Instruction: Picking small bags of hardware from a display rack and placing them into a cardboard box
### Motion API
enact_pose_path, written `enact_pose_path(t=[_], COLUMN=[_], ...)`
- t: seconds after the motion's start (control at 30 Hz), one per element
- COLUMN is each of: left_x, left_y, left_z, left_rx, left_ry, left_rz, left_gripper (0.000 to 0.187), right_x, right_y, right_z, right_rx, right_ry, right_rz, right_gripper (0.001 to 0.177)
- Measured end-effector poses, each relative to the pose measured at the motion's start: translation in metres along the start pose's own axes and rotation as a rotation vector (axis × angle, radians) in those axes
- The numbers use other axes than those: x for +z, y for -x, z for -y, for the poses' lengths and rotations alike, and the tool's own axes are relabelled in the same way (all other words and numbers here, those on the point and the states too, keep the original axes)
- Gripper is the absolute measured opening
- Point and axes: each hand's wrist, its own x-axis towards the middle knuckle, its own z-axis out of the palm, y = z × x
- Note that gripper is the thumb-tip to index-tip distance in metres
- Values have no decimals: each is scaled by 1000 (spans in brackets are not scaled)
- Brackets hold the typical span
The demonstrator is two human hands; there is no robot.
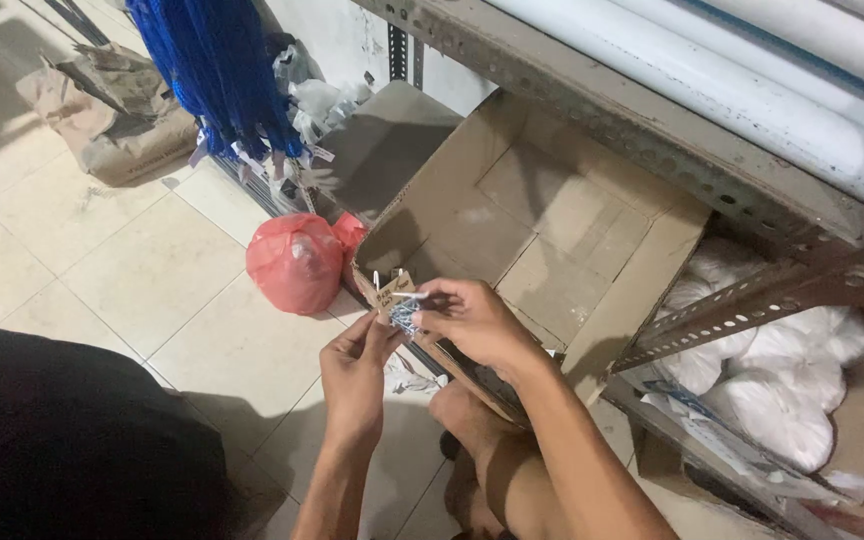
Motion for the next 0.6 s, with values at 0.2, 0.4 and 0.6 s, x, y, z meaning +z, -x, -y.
enact_pose_path(t=[0.2,0.4,0.6], left_x=[-1,-21,-49], left_y=[-11,-25,-30], left_z=[17,31,51], left_rx=[187,203,43], left_ry=[-71,38,125], left_rz=[-189,-256,-363], left_gripper=[26,27,29], right_x=[-4,-10,-17], right_y=[2,9,1], right_z=[-9,6,10], right_rx=[-32,-115,-23], right_ry=[-172,-359,-327], right_rz=[92,129,-130], right_gripper=[38,40,29])
